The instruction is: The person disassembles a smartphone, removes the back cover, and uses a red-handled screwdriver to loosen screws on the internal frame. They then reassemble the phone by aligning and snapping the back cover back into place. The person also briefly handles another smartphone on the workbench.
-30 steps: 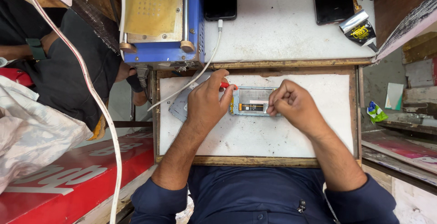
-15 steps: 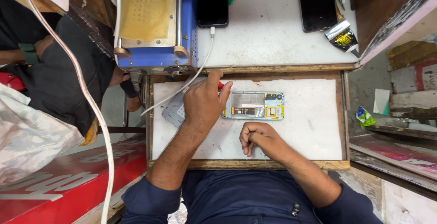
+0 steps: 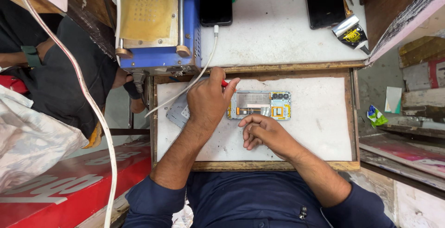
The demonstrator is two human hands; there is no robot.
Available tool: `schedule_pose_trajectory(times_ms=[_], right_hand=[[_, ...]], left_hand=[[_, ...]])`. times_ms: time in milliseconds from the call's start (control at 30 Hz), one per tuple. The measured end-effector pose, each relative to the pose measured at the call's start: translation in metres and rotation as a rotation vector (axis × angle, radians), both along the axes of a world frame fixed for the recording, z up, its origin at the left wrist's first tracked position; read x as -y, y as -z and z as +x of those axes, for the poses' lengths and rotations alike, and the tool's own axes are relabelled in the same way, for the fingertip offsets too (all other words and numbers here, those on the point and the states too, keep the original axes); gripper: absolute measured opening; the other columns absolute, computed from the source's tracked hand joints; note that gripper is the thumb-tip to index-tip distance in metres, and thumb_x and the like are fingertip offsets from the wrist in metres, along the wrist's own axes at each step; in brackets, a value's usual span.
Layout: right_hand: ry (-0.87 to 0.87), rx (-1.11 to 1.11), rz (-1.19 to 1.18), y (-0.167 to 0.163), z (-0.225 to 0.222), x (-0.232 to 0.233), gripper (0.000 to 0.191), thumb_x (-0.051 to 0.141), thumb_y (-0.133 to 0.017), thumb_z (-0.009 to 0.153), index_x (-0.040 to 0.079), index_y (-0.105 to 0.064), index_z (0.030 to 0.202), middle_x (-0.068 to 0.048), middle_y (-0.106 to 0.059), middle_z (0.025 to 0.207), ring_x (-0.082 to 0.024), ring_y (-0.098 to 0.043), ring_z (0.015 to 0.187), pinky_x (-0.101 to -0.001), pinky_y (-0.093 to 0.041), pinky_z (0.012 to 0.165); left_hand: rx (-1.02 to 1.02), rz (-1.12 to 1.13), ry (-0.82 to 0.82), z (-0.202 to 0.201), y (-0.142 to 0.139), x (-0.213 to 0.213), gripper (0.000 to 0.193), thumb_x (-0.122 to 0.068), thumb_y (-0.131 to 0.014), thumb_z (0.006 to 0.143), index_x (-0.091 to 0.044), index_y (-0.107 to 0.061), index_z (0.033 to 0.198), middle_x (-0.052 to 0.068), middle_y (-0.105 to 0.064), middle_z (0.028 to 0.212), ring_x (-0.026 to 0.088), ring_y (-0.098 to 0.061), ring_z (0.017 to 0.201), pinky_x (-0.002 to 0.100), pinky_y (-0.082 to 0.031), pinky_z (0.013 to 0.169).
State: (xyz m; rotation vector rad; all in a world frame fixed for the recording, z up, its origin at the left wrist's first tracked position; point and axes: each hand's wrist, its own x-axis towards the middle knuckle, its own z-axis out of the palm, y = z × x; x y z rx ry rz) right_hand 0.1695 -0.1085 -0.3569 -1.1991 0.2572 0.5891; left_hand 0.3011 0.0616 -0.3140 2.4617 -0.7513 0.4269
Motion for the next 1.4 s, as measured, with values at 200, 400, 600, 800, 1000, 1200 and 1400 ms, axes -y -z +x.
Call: schedule_pose_trajectory(times_ms=[200, 400, 600, 800, 1000, 1200, 1400], right_hand=[[0.001, 0.001, 0.022, -0.001, 0.001, -0.001, 0.026, 0.014, -0.048, 0.102, -0.002, -0.061, 0.119, -0.009, -0.069, 0.092, -0.016, -0.072, 0.085, -0.0291, -0.062, 0.078], [-0.003, 0.001, 0.025, 0.002, 0.003, 0.000, 0.026, 0.016, -0.050, 0.103, -0.002, -0.061, 0.118, -0.010, -0.069, 0.093, -0.017, -0.073, 0.087, -0.0294, -0.063, 0.080], [-0.004, 0.006, 0.030, 0.004, 0.001, 0.001, 0.026, 0.015, -0.050, 0.102, -0.003, -0.062, 0.118, -0.012, -0.070, 0.095, -0.018, -0.073, 0.088, -0.0298, -0.063, 0.081], [0.008, 0.018, 0.052, 0.003, 0.001, 0.000, 0.027, 0.016, -0.050, 0.102, -0.003, -0.061, 0.119, -0.011, -0.070, 0.097, -0.018, -0.072, 0.092, -0.0302, -0.062, 0.084], [0.025, -0.009, 0.062, 0.003, 0.000, 0.000, 0.028, 0.015, -0.052, 0.101, -0.002, -0.060, 0.122, -0.011, -0.070, 0.097, -0.018, -0.073, 0.093, -0.0302, -0.062, 0.084], [0.041, -0.014, 0.081, 0.004, 0.000, 0.000, 0.028, 0.016, -0.052, 0.102, 0.000, -0.058, 0.124, -0.012, -0.069, 0.097, -0.019, -0.072, 0.092, -0.0310, -0.062, 0.083], [0.035, -0.003, -0.002, -0.002, 0.002, -0.002, 0.029, 0.018, -0.050, 0.102, 0.000, -0.059, 0.123, -0.012, -0.069, 0.097, -0.020, -0.073, 0.093, -0.0316, -0.063, 0.083]], left_hand=[[-0.042, -0.009, 0.057, 0.000, -0.010, 0.001, 0.039, -0.033, -0.084, 0.087, -0.007, -0.059, 0.101, 0.006, -0.066, 0.068, 0.024, -0.068, 0.058, 0.038, -0.052, 0.050], [-0.279, -0.017, 0.322, 0.001, -0.023, -0.008, 0.023, -0.014, -0.071, 0.095, -0.010, -0.059, 0.115, 0.009, -0.073, 0.093, 0.032, -0.074, 0.079, 0.044, -0.057, 0.062], [-0.251, -0.008, 0.247, 0.001, -0.025, -0.006, 0.031, -0.020, -0.073, 0.093, -0.010, -0.058, 0.118, 0.011, -0.073, 0.094, 0.032, -0.073, 0.076, 0.045, -0.057, 0.063], [-0.239, 0.104, 0.171, 0.004, -0.026, -0.003, 0.035, -0.028, -0.078, 0.092, -0.010, -0.058, 0.115, 0.009, -0.074, 0.084, 0.031, -0.072, 0.072, 0.045, -0.057, 0.063], [-0.168, 0.029, 0.243, 0.008, -0.019, -0.008, 0.035, -0.025, -0.081, 0.089, -0.009, -0.061, 0.111, 0.008, -0.075, 0.079, 0.028, -0.073, 0.067, 0.042, -0.056, 0.060], [-0.160, -0.219, 0.012, -0.001, -0.008, -0.016, 0.035, -0.022, -0.083, 0.091, -0.008, -0.059, 0.112, 0.012, -0.076, 0.086, 0.028, -0.076, 0.073, 0.037, -0.058, 0.062], [-0.336, -0.563, 0.026, -0.015, -0.002, -0.046, 0.043, -0.004, -0.066, 0.098, -0.003, -0.043, 0.134, 0.012, -0.074, 0.095, 0.022, -0.076, 0.087, 0.034, -0.063, 0.078]])
